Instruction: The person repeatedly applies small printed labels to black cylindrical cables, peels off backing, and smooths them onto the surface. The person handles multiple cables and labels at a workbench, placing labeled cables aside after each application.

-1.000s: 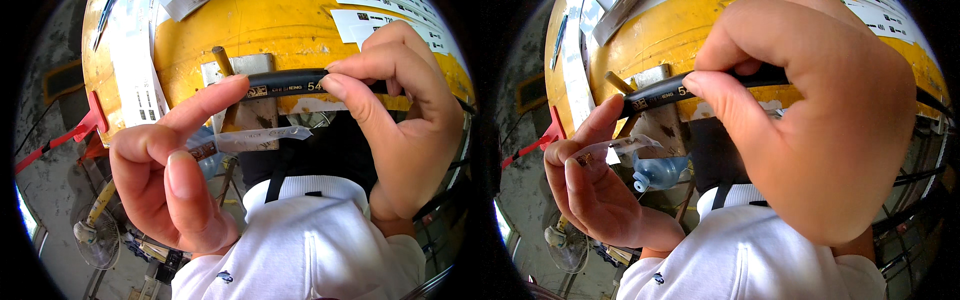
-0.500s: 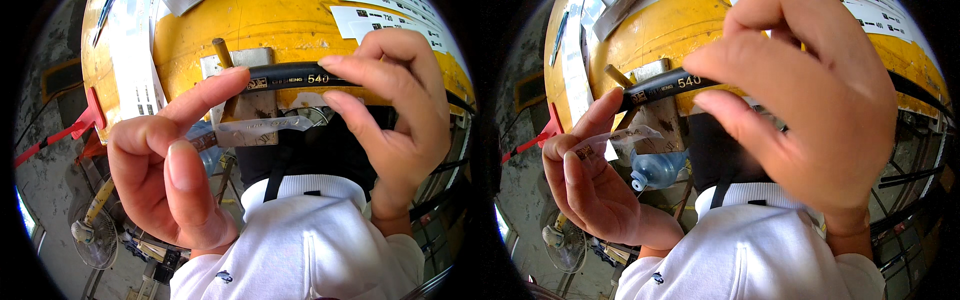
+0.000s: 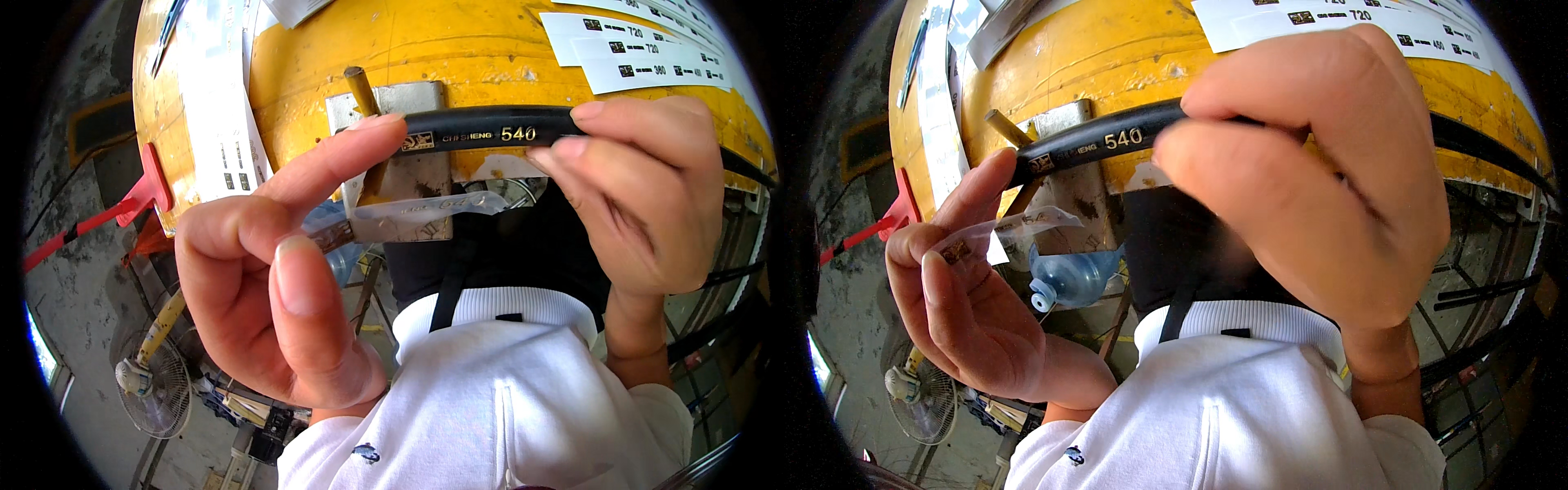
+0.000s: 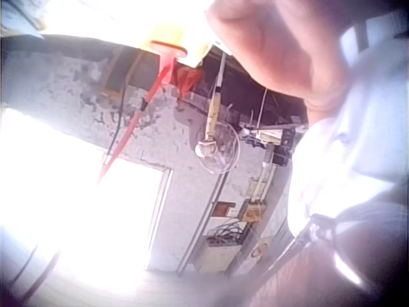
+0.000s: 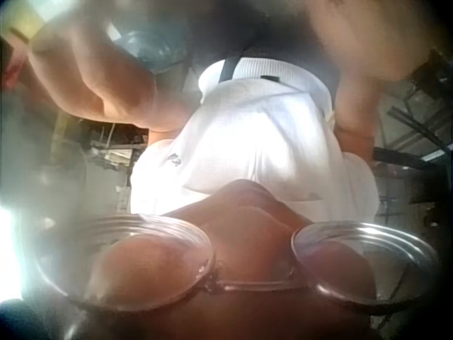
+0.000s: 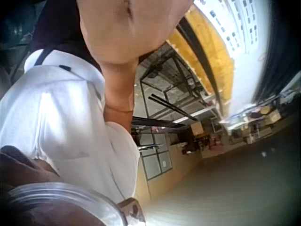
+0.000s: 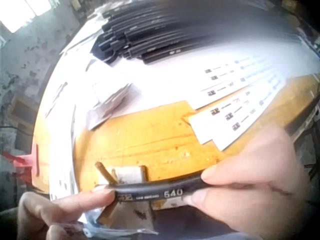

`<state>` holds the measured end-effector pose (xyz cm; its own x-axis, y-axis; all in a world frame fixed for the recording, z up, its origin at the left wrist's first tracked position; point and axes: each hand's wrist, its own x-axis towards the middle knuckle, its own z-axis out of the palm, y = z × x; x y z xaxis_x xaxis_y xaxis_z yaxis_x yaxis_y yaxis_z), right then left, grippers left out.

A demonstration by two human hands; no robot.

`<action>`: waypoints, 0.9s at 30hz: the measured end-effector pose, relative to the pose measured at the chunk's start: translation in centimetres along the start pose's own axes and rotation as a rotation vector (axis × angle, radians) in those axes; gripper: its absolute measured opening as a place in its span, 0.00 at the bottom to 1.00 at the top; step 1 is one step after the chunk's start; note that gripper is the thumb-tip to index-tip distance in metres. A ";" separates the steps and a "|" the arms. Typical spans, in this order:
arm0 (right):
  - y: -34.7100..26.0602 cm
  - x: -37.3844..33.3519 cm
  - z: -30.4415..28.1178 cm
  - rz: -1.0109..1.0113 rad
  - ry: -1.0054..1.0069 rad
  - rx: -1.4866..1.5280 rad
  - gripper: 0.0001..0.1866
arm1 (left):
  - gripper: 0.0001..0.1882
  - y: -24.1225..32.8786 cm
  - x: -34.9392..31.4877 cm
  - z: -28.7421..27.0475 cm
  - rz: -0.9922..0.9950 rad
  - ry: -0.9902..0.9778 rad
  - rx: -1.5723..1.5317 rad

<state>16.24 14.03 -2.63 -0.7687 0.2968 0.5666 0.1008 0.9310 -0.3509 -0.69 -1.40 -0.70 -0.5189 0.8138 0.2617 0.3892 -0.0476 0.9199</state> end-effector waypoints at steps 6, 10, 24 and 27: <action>-0.7 -0.1 1.1 0.042 0.114 0.004 0.15 | 0.10 0.0 -0.2 0.2 -0.010 0.033 0.039; -0.4 0.1 0.5 -0.066 0.042 -0.003 0.19 | 0.10 -0.1 -0.1 0.5 -0.012 0.049 0.032; 0.0 -0.7 0.9 -0.036 0.042 0.017 0.19 | 0.10 0.3 -0.2 0.6 -0.026 0.061 0.065; 0.0 -0.2 0.4 -0.056 0.011 0.027 0.19 | 0.10 0.3 -0.1 0.5 -0.029 0.069 0.036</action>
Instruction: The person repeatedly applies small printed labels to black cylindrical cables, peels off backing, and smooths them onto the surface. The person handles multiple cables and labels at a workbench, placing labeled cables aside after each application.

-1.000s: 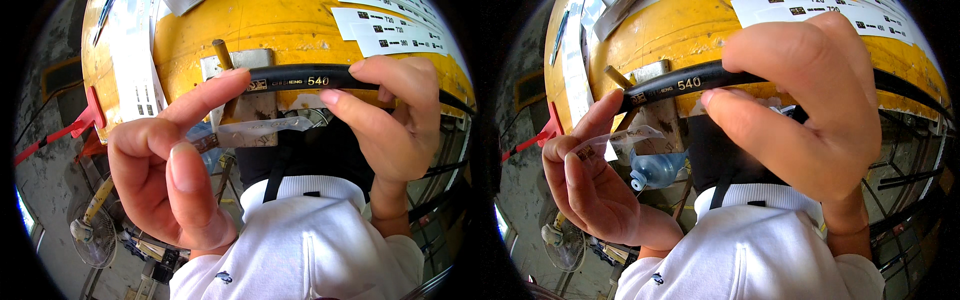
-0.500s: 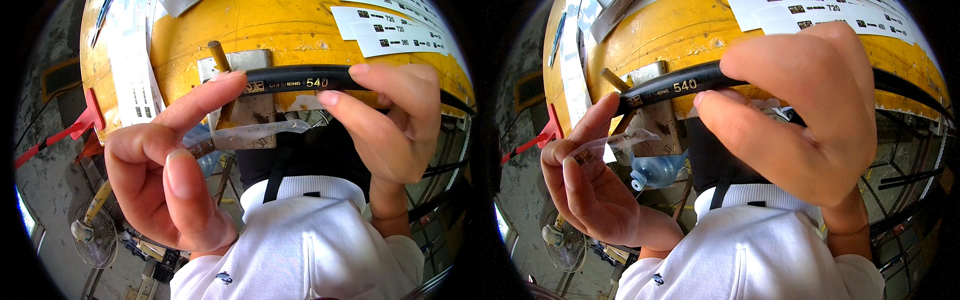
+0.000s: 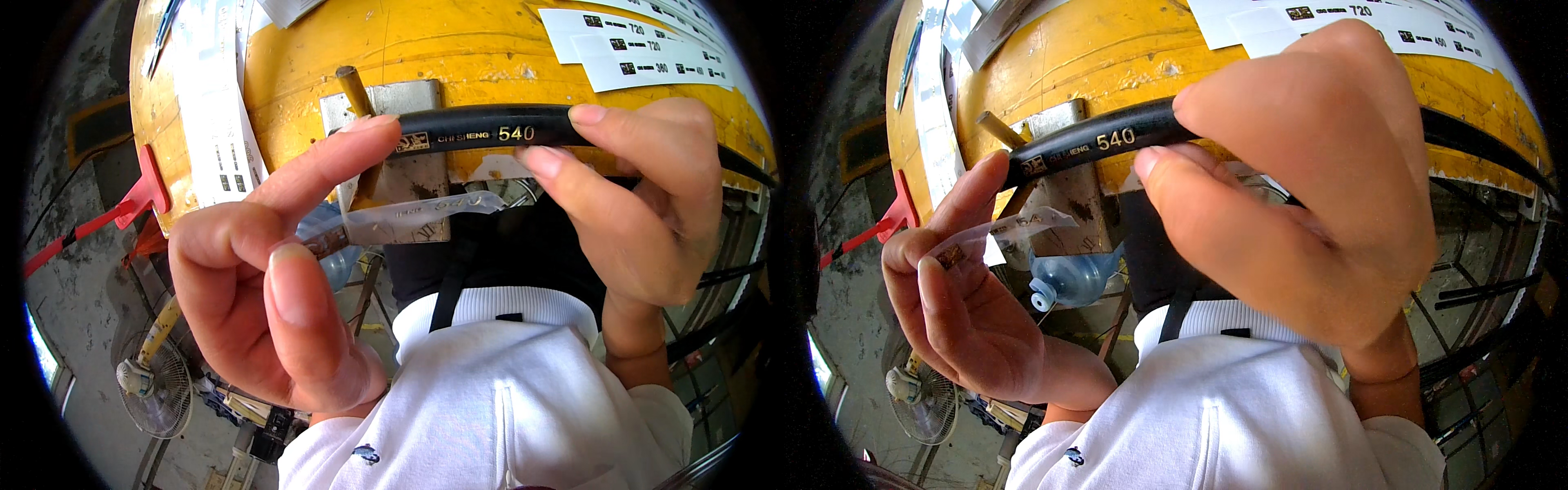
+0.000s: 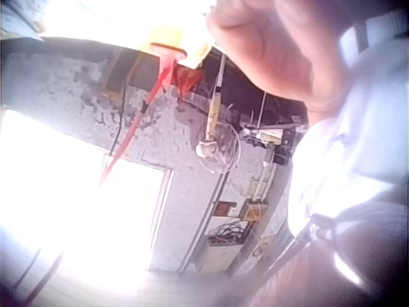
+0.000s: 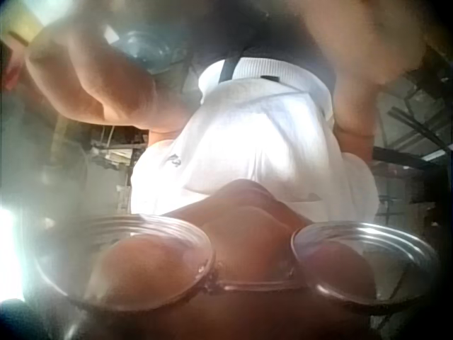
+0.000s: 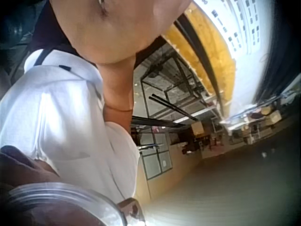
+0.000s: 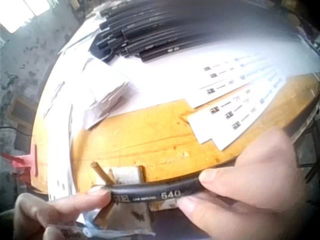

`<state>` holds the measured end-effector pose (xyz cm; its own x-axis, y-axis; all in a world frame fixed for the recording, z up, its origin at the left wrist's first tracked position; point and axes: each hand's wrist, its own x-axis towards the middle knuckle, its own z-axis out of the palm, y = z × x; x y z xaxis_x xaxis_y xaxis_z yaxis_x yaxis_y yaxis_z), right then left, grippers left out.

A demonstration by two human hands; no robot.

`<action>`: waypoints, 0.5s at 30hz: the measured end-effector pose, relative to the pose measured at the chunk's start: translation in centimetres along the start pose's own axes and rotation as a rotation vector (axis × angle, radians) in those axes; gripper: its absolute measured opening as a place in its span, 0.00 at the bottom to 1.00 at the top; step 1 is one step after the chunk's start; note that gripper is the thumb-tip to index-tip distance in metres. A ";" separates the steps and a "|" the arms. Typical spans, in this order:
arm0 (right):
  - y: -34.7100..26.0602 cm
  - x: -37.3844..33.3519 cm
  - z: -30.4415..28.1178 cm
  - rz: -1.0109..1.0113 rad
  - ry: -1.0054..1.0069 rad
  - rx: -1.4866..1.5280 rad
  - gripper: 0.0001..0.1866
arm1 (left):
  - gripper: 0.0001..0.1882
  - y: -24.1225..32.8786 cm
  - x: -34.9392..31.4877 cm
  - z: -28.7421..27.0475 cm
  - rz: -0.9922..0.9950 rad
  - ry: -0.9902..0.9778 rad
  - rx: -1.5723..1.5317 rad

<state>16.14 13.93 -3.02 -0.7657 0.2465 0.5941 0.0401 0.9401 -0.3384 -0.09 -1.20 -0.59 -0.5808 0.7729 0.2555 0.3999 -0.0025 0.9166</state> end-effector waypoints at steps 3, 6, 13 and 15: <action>-0.1 -0.3 0.1 0.009 0.000 -0.036 0.20 | 0.10 -0.3 -0.1 0.0 0.004 0.000 -0.002; 0.7 -0.7 0.2 0.004 0.042 -0.038 0.22 | 0.09 -0.4 -0.2 0.1 0.008 -0.002 -0.020; 0.1 -0.4 0.2 0.112 0.053 0.103 0.24 | 0.09 -0.2 0.0 0.2 0.012 -0.009 -0.046; 0.1 -0.3 0.2 0.091 0.031 0.106 0.24 | 0.09 -0.1 0.1 0.2 0.012 -0.011 -0.044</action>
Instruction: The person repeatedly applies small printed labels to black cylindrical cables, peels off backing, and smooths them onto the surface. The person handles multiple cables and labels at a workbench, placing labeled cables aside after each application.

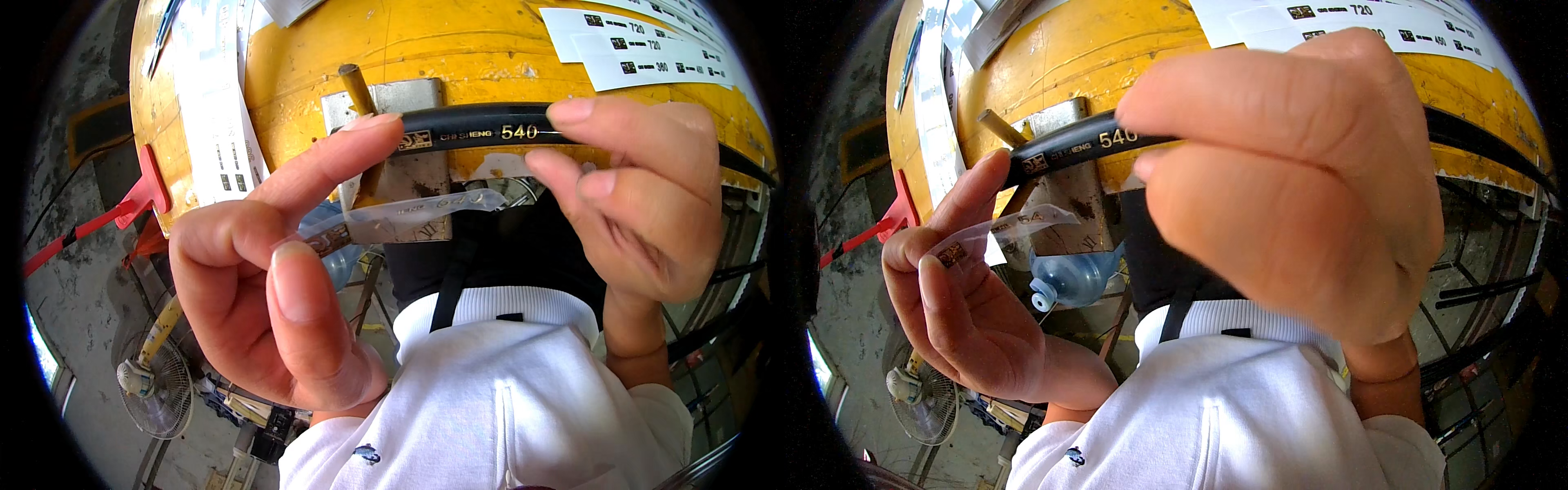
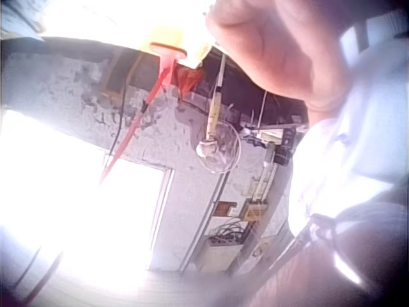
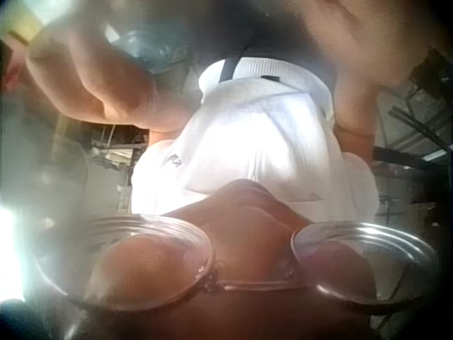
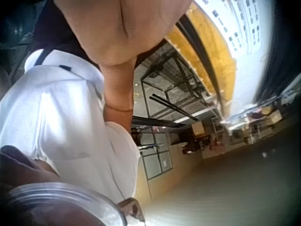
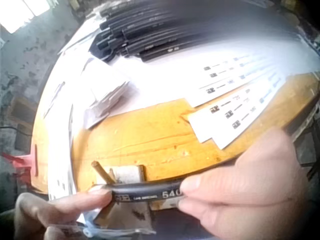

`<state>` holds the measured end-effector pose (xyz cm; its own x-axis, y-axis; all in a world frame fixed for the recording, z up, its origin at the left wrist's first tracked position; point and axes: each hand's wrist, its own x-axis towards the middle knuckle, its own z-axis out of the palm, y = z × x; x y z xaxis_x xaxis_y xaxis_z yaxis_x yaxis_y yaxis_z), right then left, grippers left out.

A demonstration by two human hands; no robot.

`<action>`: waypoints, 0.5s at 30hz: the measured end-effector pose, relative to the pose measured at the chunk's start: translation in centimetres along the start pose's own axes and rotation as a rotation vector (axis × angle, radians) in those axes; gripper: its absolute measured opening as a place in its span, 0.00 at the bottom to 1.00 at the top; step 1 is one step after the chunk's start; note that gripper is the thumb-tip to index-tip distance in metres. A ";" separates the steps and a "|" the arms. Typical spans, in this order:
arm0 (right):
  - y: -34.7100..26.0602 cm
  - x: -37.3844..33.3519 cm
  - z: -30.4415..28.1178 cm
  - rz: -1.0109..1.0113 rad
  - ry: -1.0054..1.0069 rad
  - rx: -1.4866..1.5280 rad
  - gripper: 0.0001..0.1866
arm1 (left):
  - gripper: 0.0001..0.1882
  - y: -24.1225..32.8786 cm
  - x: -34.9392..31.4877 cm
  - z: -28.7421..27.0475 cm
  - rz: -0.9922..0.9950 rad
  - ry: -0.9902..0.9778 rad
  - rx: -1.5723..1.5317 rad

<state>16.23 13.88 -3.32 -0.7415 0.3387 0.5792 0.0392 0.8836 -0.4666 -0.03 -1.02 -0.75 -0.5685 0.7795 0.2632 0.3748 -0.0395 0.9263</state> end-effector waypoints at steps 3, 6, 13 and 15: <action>0.0 0.0 -0.1 -0.040 -0.023 0.059 0.24 | 0.09 0.2 -0.1 -0.2 -0.015 -0.033 -0.019; -0.5 0.2 -0.2 -0.001 -0.014 0.078 0.24 | 0.08 0.7 -0.2 -0.3 -0.072 -0.026 -0.051; -3.0 0.2 -1.6 0.085 0.011 0.215 0.20 | 0.09 1.1 0.3 -0.2 -0.014 -0.026 -0.024; -3.0 0.1 -1.8 0.057 0.013 0.252 0.19 | 0.09 1.5 0.3 -0.4 0.007 -0.026 -0.026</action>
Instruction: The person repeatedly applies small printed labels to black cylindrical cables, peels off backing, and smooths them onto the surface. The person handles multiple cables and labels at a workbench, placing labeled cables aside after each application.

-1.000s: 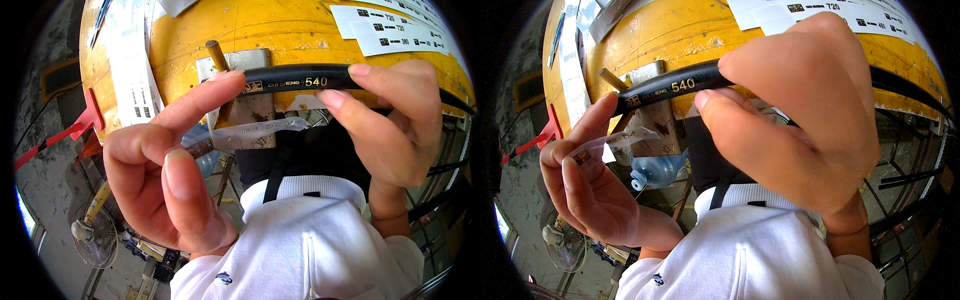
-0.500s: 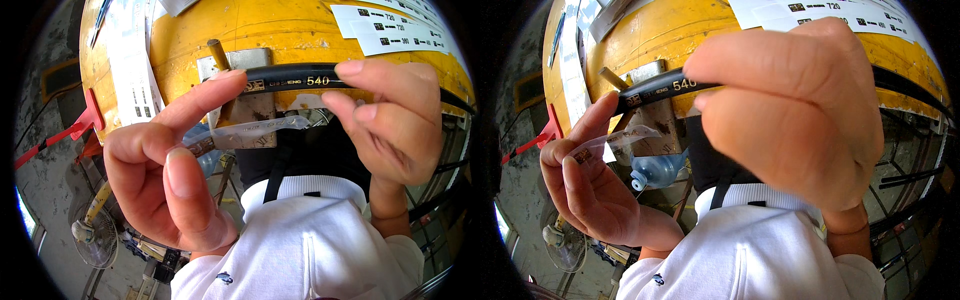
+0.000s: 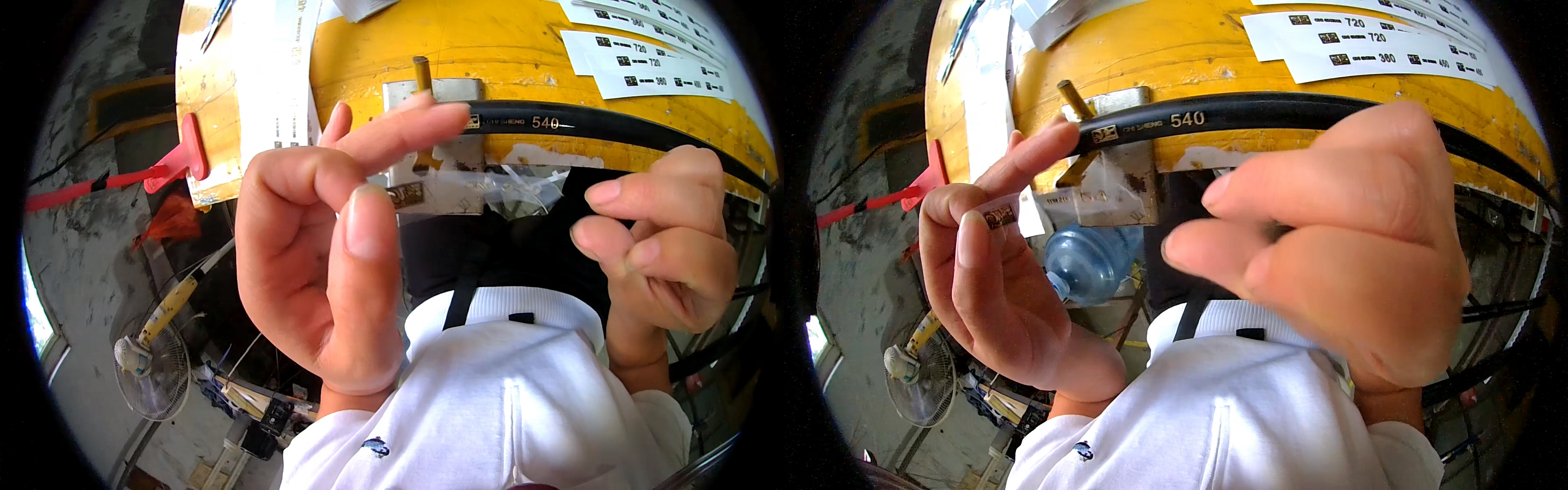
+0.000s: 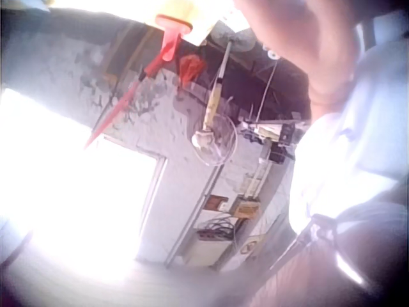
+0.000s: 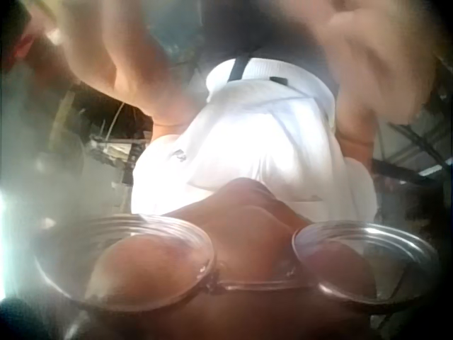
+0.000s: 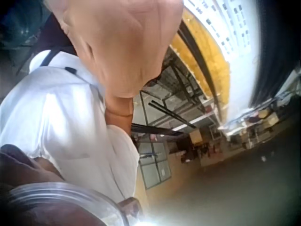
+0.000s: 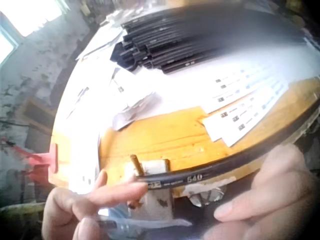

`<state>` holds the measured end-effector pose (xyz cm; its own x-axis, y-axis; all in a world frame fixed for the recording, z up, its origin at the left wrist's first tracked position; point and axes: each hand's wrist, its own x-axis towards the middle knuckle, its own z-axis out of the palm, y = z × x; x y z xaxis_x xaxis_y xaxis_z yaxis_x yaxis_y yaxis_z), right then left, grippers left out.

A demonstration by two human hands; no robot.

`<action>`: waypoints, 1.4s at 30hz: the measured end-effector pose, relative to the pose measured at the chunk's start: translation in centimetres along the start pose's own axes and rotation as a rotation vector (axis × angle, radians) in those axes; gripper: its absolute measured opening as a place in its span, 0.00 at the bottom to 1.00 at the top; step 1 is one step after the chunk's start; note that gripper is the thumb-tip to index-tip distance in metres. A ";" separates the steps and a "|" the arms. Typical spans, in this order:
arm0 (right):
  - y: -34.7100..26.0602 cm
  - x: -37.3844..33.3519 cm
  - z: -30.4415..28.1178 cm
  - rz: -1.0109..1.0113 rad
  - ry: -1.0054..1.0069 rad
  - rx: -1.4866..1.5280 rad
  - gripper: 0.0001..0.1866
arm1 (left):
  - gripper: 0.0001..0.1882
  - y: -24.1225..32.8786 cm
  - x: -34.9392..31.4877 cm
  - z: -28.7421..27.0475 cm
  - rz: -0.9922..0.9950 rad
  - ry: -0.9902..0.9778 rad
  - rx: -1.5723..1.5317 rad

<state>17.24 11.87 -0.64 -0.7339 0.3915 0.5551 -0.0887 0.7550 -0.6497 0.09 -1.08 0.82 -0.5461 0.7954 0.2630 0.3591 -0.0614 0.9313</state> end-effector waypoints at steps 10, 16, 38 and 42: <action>-2.5 -0.7 -0.4 0.307 -0.034 0.137 0.49 | 0.09 2.1 -1.7 -0.8 -0.077 -0.092 -0.263; -5.0 0.2 1.0 0.411 -0.019 0.361 0.28 | 0.10 2.7 -2.9 -0.6 -0.094 -0.107 -0.374; -4.3 -1.0 1.0 0.229 0.029 0.047 0.07 | 0.07 1.0 -4.5 0.6 0.022 0.066 -0.025; -3.5 -0.8 1.2 0.220 0.022 0.013 0.07 | 0.08 0.5 -3.9 0.5 0.033 0.045 0.006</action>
<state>17.37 8.27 0.56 -0.7218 0.5577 0.4099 0.0637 0.6433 -0.7630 2.78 -3.87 0.10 -0.5677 0.7648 0.3047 0.3818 -0.0833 0.9205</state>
